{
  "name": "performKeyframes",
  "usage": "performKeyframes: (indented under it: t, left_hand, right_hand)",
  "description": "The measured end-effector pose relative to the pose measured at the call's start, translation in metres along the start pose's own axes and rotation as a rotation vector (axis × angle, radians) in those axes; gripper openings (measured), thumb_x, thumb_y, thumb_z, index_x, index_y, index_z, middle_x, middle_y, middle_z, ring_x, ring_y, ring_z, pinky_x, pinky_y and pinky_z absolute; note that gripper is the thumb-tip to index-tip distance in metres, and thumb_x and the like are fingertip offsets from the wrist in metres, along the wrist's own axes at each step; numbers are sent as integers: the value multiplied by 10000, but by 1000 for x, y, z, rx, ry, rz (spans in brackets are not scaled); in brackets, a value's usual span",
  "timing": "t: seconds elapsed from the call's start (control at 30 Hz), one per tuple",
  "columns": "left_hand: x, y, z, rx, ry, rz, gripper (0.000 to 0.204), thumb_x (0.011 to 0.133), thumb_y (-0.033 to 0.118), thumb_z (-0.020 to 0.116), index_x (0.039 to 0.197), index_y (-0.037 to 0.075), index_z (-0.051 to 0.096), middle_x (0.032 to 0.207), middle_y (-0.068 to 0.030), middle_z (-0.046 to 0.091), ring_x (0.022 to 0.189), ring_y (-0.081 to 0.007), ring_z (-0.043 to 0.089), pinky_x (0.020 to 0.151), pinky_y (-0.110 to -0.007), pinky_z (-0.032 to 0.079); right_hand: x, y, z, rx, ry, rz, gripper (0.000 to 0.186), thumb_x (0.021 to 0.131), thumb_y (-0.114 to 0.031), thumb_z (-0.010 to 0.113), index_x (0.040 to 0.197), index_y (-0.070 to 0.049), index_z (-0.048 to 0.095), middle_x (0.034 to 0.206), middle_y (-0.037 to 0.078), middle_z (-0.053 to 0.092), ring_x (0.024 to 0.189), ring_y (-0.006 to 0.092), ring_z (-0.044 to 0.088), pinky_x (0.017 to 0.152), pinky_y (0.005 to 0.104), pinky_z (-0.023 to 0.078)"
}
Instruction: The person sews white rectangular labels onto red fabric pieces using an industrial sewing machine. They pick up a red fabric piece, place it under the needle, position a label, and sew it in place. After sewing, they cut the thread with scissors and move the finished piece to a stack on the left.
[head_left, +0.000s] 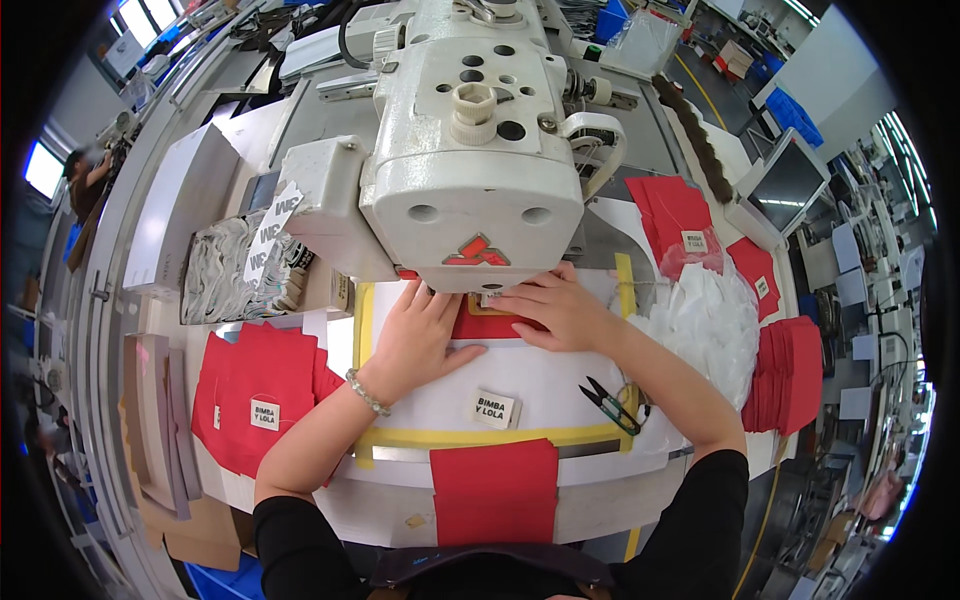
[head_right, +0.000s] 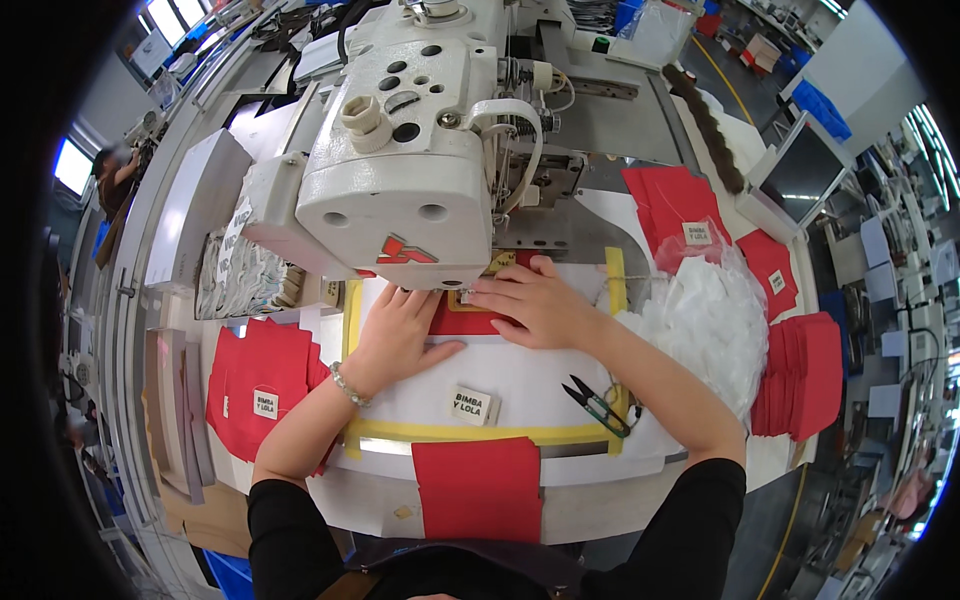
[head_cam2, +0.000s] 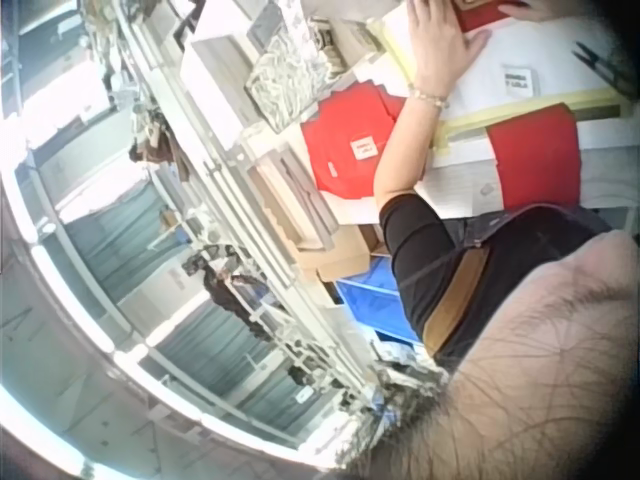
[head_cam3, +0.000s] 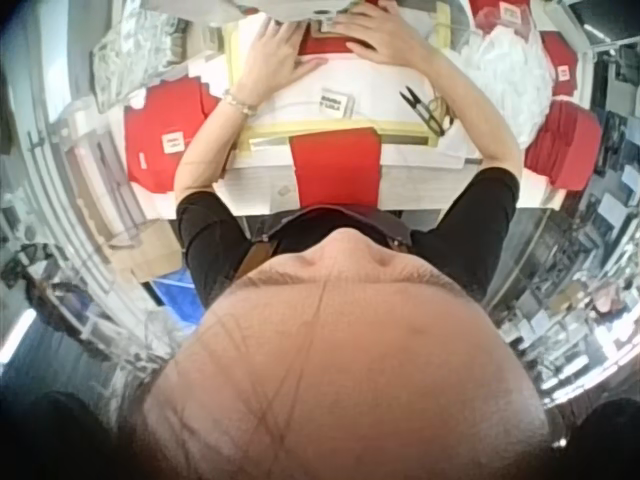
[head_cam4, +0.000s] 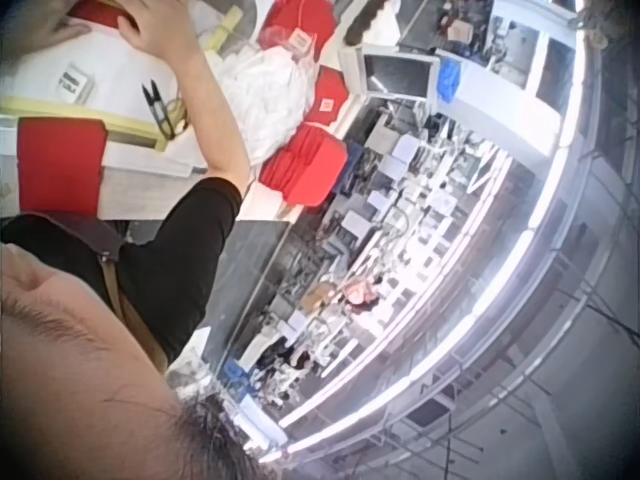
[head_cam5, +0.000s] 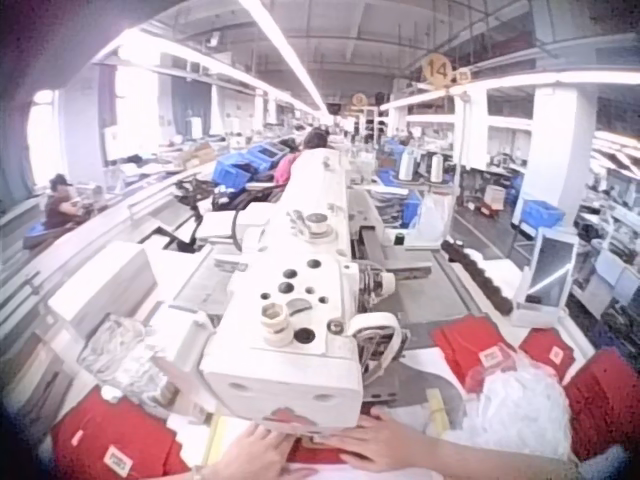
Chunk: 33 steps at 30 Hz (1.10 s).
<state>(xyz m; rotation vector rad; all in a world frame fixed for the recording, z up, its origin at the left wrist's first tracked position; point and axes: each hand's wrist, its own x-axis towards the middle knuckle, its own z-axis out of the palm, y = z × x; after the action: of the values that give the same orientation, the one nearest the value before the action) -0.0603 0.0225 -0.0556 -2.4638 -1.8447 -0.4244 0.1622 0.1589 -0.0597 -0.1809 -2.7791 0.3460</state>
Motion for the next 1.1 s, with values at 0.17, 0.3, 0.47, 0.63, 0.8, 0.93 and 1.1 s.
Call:
performKeyframes:
  t: [0.17, 0.3, 0.47, 0.63, 0.8, 0.93, 1.1]
  left_hand:
    - [2, 0, -1, -7, 8, 23, 811, 814, 541, 662, 1269, -118, 536, 1303, -193, 513, 1274, -354, 442, 1124, -454, 329]
    - [2, 0, -2, -1, 35, 24, 793, 804, 529, 682, 1249, -115, 552, 1298, -186, 519, 1244, -346, 473, 1122, -457, 334]
    - [6, 0, -3, -1, 57, 46, 760, 801, 517, 694, 1226, -102, 574, 1282, -172, 537, 1157, -335, 522, 1083, -452, 364]
    - [10, -8, -3, 12, 64, 51, 695, 807, 498, 695, 1184, -79, 604, 1211, -156, 595, 1082, -331, 547, 995, -427, 411]
    - [14, -18, 1, -20, 67, 37, 630, 811, 483, 695, 1161, -36, 623, 1180, -165, 615, 1103, -335, 553, 958, -440, 431]
    - [17, -19, 2, -61, 95, 41, 620, 813, 481, 694, 1176, -18, 625, 1189, -168, 614, 1114, -336, 553, 934, -447, 445]
    - [12, -18, -2, -17, 69, 40, 642, 821, 490, 684, 1188, -32, 619, 1187, -172, 615, 1113, -328, 558, 903, -425, 453]
  right_hand:
    - [-3, 1, 1, 11, -1, -3, 371, 844, -231, 665, 1209, -170, 646, 1292, -12, 627, 1078, 184, 558, 916, 412, 354]
    - [-3, 1, 4, -1, 30, -10, 355, 854, -233, 660, 1203, -173, 647, 1335, -21, 605, 1082, 175, 554, 920, 416, 352]
    - [-5, 5, 7, -20, 12, -7, 351, 876, -238, 636, 1222, -174, 643, 1354, -28, 593, 1095, 177, 543, 933, 430, 338]
    - [-1, 13, 11, -13, 61, 6, 311, 877, -214, 637, 1183, -163, 654, 1166, -14, 664, 1127, 178, 547, 913, 430, 338]
    - [4, 25, 8, -46, 8, 12, 356, 888, -251, 611, 1233, -163, 626, 1356, -28, 590, 1147, 189, 531, 944, 456, 324]
    - [4, 26, 9, -59, -29, 28, 373, 889, -257, 609, 1247, -154, 615, 1355, -23, 590, 1179, 194, 524, 956, 470, 322]
    - [1, 22, 8, -43, -11, 12, 380, 887, -261, 612, 1250, -148, 614, 1330, -9, 606, 1175, 200, 530, 955, 469, 331]
